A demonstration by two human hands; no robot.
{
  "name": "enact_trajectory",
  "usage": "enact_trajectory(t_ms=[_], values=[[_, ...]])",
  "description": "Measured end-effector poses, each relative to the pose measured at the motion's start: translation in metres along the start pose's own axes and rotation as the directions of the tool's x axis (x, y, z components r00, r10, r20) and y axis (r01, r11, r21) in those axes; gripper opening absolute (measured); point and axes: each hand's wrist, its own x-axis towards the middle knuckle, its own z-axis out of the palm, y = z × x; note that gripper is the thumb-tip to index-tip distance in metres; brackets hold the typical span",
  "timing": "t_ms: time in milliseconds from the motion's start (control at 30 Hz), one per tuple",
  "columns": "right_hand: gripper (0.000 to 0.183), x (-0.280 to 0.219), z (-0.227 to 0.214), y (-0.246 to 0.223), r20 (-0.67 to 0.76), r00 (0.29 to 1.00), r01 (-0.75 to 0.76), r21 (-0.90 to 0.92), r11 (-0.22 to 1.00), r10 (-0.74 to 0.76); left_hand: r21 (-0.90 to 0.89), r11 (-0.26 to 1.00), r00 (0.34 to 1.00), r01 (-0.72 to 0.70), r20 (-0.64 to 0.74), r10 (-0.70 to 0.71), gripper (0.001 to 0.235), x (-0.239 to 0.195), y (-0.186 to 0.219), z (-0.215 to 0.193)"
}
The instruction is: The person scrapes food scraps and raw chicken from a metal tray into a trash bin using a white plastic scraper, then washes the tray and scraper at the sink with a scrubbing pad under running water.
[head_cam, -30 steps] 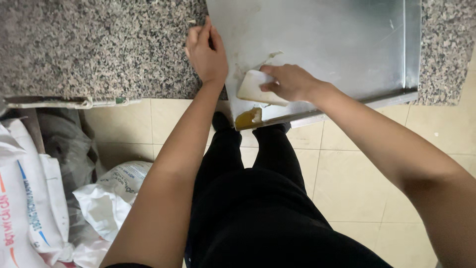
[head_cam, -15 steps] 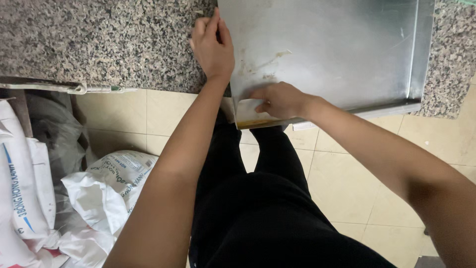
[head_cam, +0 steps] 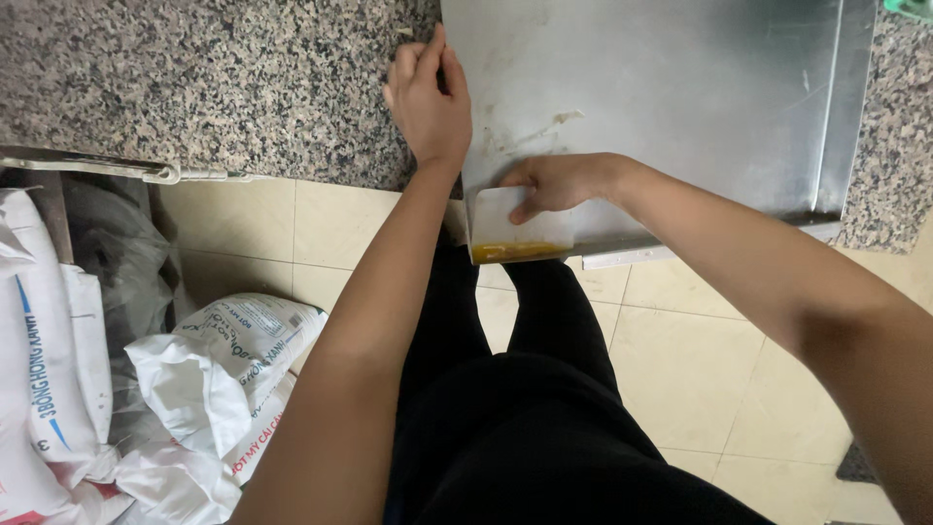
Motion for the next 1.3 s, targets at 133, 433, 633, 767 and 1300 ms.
enact_trajectory(t_ms=[133, 433, 633, 767, 1300], values=[[0.055, 0.004, -0.009, 0.003, 0.09, 0.994, 0.067, 0.02, 0.998, -0.069, 0.005, 1.0, 1.0, 0.008, 0.005, -0.008, 0.027, 0.001, 0.004, -0.004], [0.057, -0.051, -0.043, 0.026, -0.075, 0.993, -0.089, 0.047, 0.995, 0.093, 0.132, 0.991, 1.0, -0.009, 0.017, 0.007, 0.027, 0.005, 0.009, -0.009], [0.054, -0.129, -0.082, 0.108, -0.129, 0.984, 0.166, 0.464, 0.87, -0.118, -0.028, 0.994, 0.919, 0.11, -0.378, -0.112, 0.031, -0.035, 0.052, -0.039], [0.058, -0.186, -0.084, 0.175, -0.236, 0.966, 0.236, 0.623, 0.746, -0.108, -0.381, 0.913, 0.867, 0.144, -0.396, -0.302, 0.036, -0.145, 0.147, -0.047], [0.048, -0.424, 0.006, 0.526, -0.539, 0.84, 0.472, 0.784, 0.403, 0.066, -0.505, 0.586, 0.768, 0.634, 0.501, -0.399, 0.027, -0.539, 0.401, 0.155]])
